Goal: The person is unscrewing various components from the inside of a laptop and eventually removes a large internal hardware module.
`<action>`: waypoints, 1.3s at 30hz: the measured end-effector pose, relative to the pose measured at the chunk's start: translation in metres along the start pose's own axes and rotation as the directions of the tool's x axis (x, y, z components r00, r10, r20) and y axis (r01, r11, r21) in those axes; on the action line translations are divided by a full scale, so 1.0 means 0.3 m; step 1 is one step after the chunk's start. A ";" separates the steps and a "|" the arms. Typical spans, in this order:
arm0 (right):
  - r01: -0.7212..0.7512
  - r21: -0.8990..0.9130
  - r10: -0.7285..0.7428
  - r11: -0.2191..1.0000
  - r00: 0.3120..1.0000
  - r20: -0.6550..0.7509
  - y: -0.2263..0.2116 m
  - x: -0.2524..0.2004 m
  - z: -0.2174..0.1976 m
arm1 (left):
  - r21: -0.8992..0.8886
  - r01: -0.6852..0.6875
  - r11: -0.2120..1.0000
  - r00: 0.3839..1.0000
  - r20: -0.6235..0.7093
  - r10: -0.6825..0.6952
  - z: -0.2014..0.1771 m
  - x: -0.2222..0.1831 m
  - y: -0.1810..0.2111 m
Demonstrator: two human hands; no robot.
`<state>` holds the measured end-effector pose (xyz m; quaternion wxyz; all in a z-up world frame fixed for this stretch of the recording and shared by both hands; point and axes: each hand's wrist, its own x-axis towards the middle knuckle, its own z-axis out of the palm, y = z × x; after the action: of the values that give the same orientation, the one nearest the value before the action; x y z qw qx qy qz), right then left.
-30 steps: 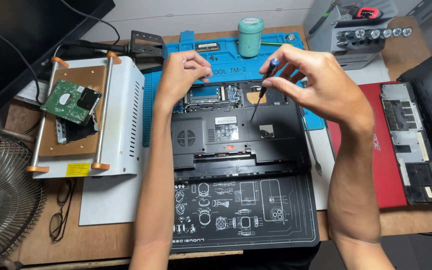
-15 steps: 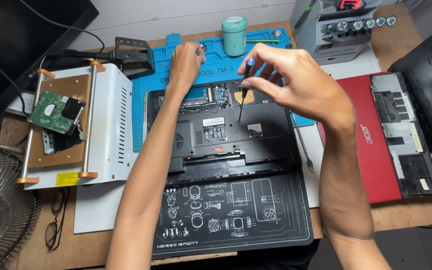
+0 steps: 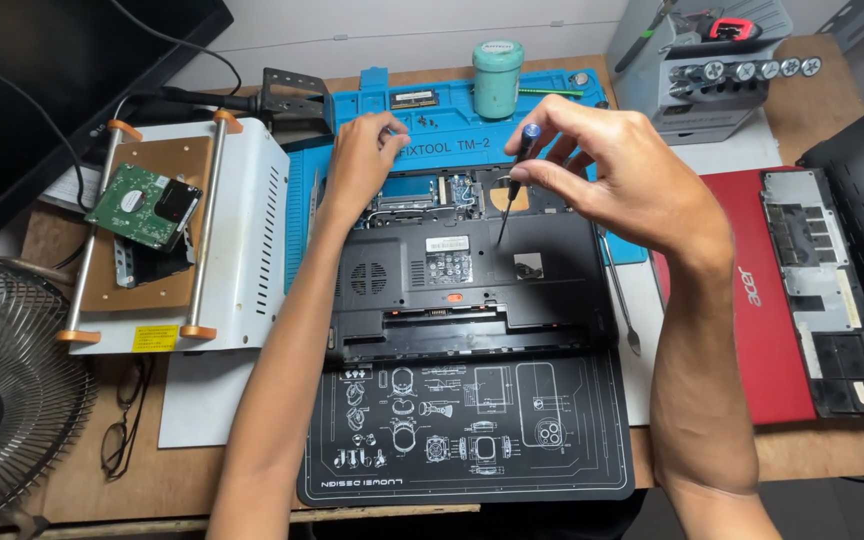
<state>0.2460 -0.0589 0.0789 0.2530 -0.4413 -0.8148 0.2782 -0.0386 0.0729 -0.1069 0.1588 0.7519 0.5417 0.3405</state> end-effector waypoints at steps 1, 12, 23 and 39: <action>0.004 0.002 -0.004 1.000 1.000 0.004 0.000 0.000 0.002 | 0.003 0.005 1.000 1.000 -0.002 -0.005 -0.023 -0.037 0.008; -0.053 -0.045 0.053 0.998 0.999 -0.002 -0.037 -0.007 0.013 | -0.186 0.061 0.981 0.984 -0.153 -0.091 -0.133 -0.429 0.045; 0.234 0.096 -0.208 0.968 0.952 -0.223 -0.034 0.029 0.109 | -0.460 0.115 0.880 0.932 -0.256 -0.256 -0.161 -0.512 0.058; 0.511 0.236 -0.366 0.826 0.806 -0.466 -0.062 0.145 0.488 | -0.447 0.232 0.864 0.894 -0.251 -0.370 -0.189 -0.518 0.092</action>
<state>0.1180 -0.0635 -0.0063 0.5469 -0.2325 -0.7629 0.2547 -0.0860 -0.0880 -0.1024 0.2707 0.5395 0.5899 0.5363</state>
